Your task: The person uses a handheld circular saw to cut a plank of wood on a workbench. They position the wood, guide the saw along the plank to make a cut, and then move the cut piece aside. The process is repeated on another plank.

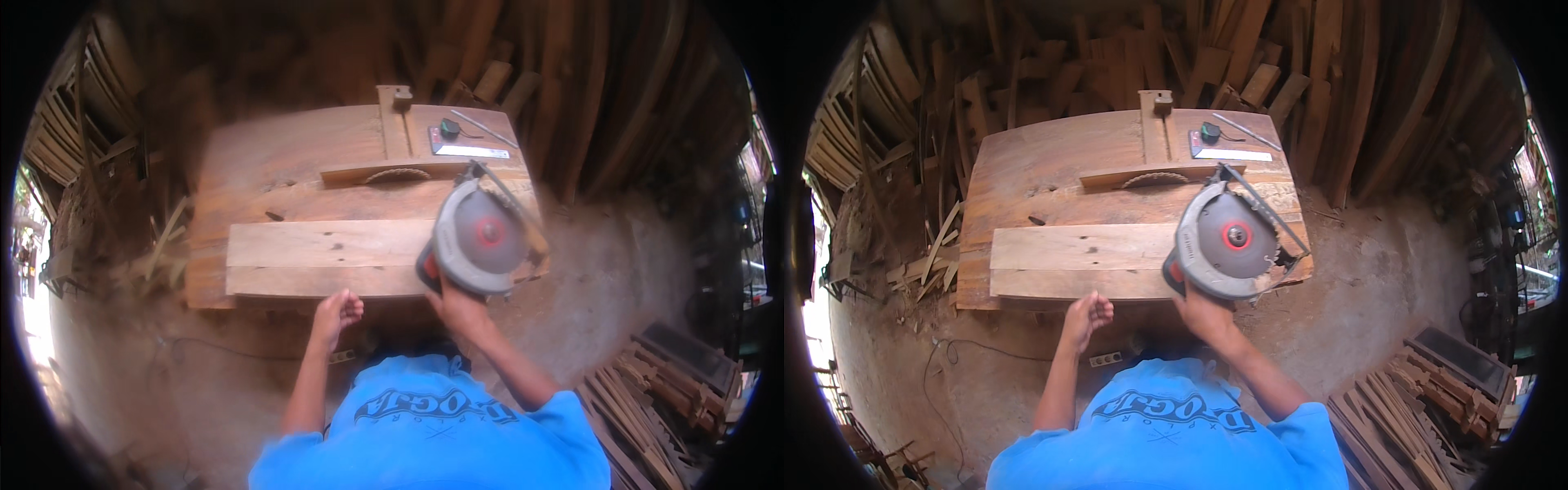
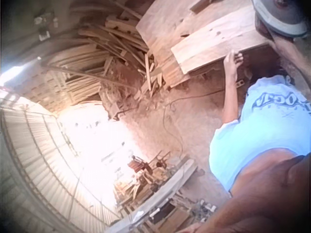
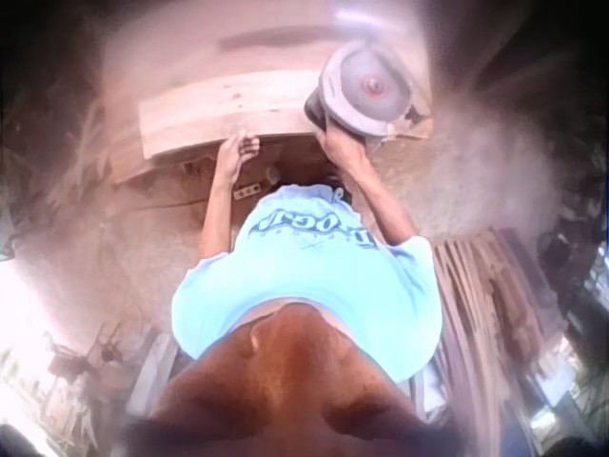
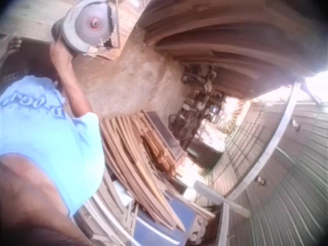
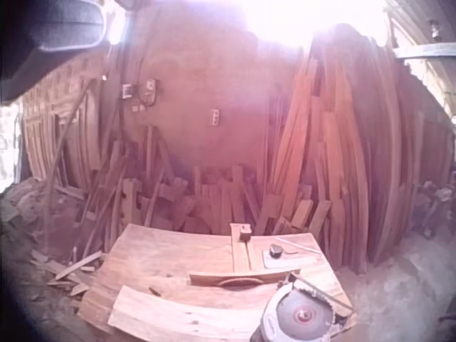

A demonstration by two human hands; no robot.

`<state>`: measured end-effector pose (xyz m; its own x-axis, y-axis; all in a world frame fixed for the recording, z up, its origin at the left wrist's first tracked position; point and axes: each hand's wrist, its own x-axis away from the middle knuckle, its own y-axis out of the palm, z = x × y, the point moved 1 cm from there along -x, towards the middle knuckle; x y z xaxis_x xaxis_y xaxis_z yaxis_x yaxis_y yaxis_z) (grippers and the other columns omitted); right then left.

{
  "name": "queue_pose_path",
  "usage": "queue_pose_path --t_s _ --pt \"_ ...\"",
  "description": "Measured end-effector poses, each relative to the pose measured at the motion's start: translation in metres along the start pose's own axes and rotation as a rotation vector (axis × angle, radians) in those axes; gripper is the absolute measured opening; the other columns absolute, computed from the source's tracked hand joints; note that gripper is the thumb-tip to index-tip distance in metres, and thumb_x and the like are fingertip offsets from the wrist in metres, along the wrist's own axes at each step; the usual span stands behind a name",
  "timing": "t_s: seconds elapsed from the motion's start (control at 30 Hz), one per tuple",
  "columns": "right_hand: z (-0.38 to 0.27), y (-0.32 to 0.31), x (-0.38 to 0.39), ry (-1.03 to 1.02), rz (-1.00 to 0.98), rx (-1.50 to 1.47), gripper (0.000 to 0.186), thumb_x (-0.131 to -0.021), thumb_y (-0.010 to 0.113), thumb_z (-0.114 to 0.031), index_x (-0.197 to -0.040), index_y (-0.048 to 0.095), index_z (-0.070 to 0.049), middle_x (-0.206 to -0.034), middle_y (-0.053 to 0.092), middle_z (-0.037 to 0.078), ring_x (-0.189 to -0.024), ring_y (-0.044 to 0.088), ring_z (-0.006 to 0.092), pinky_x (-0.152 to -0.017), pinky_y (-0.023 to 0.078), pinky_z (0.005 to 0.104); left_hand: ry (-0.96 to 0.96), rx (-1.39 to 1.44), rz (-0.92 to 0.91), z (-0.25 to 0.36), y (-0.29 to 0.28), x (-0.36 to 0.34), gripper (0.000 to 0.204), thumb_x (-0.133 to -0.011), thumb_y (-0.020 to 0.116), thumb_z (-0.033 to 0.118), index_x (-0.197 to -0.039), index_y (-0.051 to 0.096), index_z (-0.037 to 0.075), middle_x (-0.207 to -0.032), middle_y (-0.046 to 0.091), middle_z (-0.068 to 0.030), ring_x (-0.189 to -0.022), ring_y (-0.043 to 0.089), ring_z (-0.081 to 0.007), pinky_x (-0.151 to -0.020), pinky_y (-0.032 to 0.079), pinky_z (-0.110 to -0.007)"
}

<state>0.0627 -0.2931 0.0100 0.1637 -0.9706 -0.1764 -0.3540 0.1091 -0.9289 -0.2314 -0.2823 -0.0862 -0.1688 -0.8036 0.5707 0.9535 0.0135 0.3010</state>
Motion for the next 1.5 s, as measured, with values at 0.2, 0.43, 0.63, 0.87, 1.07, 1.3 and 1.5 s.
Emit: queue_pose_path --t_s 0.2,0.43,0.63,0.87,1.07,1.3,1.5 --pt "0.018 0.018 -0.034 0.257 -0.363 -0.101 0.086 -0.084 0.081 -0.046 -0.147 0.045 -0.002 -0.141 0.051 0.025 -0.134 0.05 0.0429 -0.114 0.039 0.0514 -0.044 -0.065 0.103 -0.038 -0.051 0.026 0.035 -0.108 0.06 0.04 -0.107 0.069 0.006 -0.097 0.074 -0.006 -0.087 0.071 -0.0141 -0.081 0.059 -0.03" --pt "0.041 0.029 -0.028 0.201 -0.318 -0.171 0.095 -0.088 0.08 -0.049 -0.153 0.038 0.005 -0.153 0.041 0.027 -0.147 0.037 0.0434 -0.124 0.028 0.0501 0.122 -0.004 0.093 -0.017 -0.047 0.006 0.039 -0.106 0.062 0.04 -0.11 0.071 0.003 -0.099 0.074 -0.0064 -0.087 0.069 -0.0131 -0.081 0.056 -0.028" --pt "0.065 0.013 -0.026 0.23 -0.153 -0.259 0.081 -0.089 0.082 -0.045 -0.143 0.047 0.004 -0.146 0.048 0.028 -0.142 0.043 0.0436 -0.122 0.03 0.0509 0.049 -0.145 0.027 -0.021 -0.005 -0.004 0.041 -0.107 0.059 0.042 -0.115 0.07 0.003 -0.103 0.075 -0.007 -0.092 0.071 -0.015 -0.084 0.058 -0.031" --pt "0.081 0.001 -0.02 0.317 0.058 -0.785 0.046 -0.096 0.077 -0.018 -0.131 0.055 0.004 -0.115 0.068 0.013 -0.109 0.066 0.0244 -0.098 0.051 0.04 -0.082 -0.277 -0.256 -0.04 0.11 -0.029 0.047 -0.108 0.055 0.042 -0.133 0.067 0.004 -0.119 0.074 -0.0086 -0.101 0.071 -0.0148 -0.089 0.056 -0.031" --pt "0.12 -0.06 0.03 0.579 -0.023 -1.115 0.028 -0.101 0.071 -0.021 -0.12 0.064 -0.002 -0.084 0.068 0.004 -0.064 0.062 0.011 -0.057 0.05 0.0287 0.053 -0.487 -0.139 -0.056 0.173 -0.05 0.046 -0.106 0.058 0.041 -0.126 0.072 0.003 -0.112 0.076 -0.0103 -0.103 0.072 -0.0169 -0.09 0.055 -0.031" --pt "0.199 -0.126 0.177 0.948 0.058 -1.468 0.034 -0.103 0.067 -0.038 -0.099 0.06 -0.005 -0.066 0.056 0.002 -0.047 0.052 0.0107 -0.041 0.043 0.0285 0.714 -1.318 0.656 -0.023 0.083 -0.113 0.068 -0.104 0.063 0.042 -0.15 0.047 -0.005 -0.156 0.047 -0.0303 -0.147 0.04 -0.046 -0.124 0.029 -0.054" --pt "0.251 -0.034 0.285 1.491 -0.145 -0.944 0.059 -0.095 0.073 -0.058 -0.125 0.063 -0.008 -0.066 0.058 0.002 -0.049 0.057 0.0125 -0.043 0.046 0.0283 0.158 -1.462 0.949 0.001 0.087 -0.17 0.097 -0.105 0.05 0.062 -0.165 0.019 -0.008 -0.174 0.016 -0.0281 -0.163 0.009 -0.0429 -0.131 0.007 -0.055"
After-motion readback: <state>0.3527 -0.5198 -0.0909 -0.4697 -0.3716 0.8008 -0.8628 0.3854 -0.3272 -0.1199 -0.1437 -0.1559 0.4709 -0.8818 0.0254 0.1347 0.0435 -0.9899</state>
